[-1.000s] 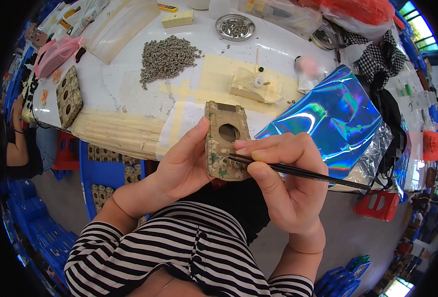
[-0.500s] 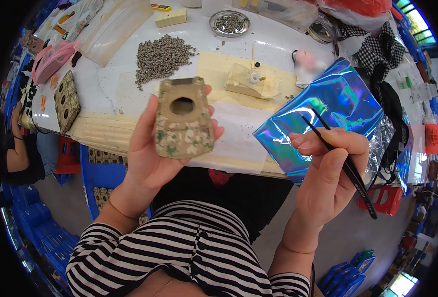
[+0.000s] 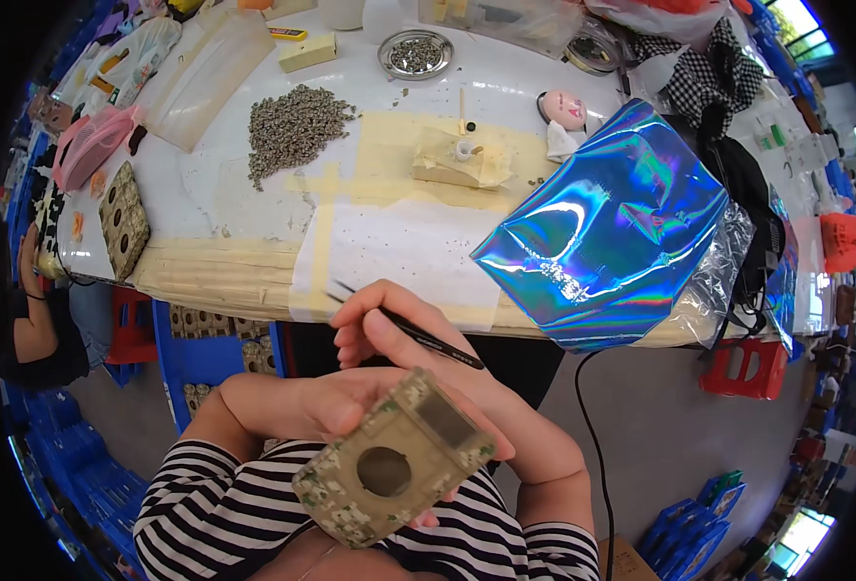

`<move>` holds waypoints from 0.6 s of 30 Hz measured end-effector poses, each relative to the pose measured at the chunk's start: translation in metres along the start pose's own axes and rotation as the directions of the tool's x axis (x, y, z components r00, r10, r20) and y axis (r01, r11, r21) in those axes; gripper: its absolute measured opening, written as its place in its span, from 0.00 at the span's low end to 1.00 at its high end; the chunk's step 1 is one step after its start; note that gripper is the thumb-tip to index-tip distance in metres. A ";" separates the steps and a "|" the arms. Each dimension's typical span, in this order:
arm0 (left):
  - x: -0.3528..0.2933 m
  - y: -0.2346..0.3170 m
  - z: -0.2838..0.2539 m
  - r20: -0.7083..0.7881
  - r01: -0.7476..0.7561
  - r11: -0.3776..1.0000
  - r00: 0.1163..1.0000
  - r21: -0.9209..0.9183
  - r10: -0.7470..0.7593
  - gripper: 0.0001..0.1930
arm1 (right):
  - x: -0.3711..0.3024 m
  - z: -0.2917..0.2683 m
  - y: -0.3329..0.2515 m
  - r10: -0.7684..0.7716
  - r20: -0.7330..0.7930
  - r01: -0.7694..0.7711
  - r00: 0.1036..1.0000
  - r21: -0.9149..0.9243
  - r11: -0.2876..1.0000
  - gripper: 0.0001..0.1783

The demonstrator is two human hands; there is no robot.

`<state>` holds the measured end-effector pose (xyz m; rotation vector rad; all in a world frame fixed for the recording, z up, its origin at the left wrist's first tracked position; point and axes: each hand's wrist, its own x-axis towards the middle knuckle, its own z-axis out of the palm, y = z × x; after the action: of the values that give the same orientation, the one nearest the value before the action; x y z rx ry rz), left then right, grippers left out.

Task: The person uses a pen-like tool and tweezers to apply small components and detail a camouflage-patterned toy tank body, then places the body into a blue bin with others.

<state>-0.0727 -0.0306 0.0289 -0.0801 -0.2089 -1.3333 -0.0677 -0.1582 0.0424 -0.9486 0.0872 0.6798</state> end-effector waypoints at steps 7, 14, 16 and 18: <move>0.033 -0.045 -0.004 -0.172 0.138 0.989 0.977 0.058 -0.127 0.23 | -0.008 0.031 -0.020 0.117 0.328 0.006 0.937 -0.351 0.936 0.18; 0.034 -0.056 0.007 -0.109 0.191 0.982 0.976 -0.005 -0.190 0.25 | -0.024 0.026 -0.010 0.119 0.341 0.111 0.933 -0.583 0.805 0.14; 0.027 -0.057 0.009 -0.124 0.212 0.977 0.969 -0.033 -0.215 0.24 | -0.029 0.020 -0.008 0.136 0.342 0.067 0.930 -0.519 0.852 0.14; 0.023 -0.049 0.014 -0.060 0.240 0.969 0.968 -0.051 -0.243 0.24 | -0.039 0.017 -0.005 0.122 0.320 -0.010 0.940 -0.330 0.944 0.14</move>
<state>-0.1167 -0.0611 0.0444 -0.0487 -0.1366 -1.5816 -0.0996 -0.1666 0.0698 -1.1335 -0.3065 0.9304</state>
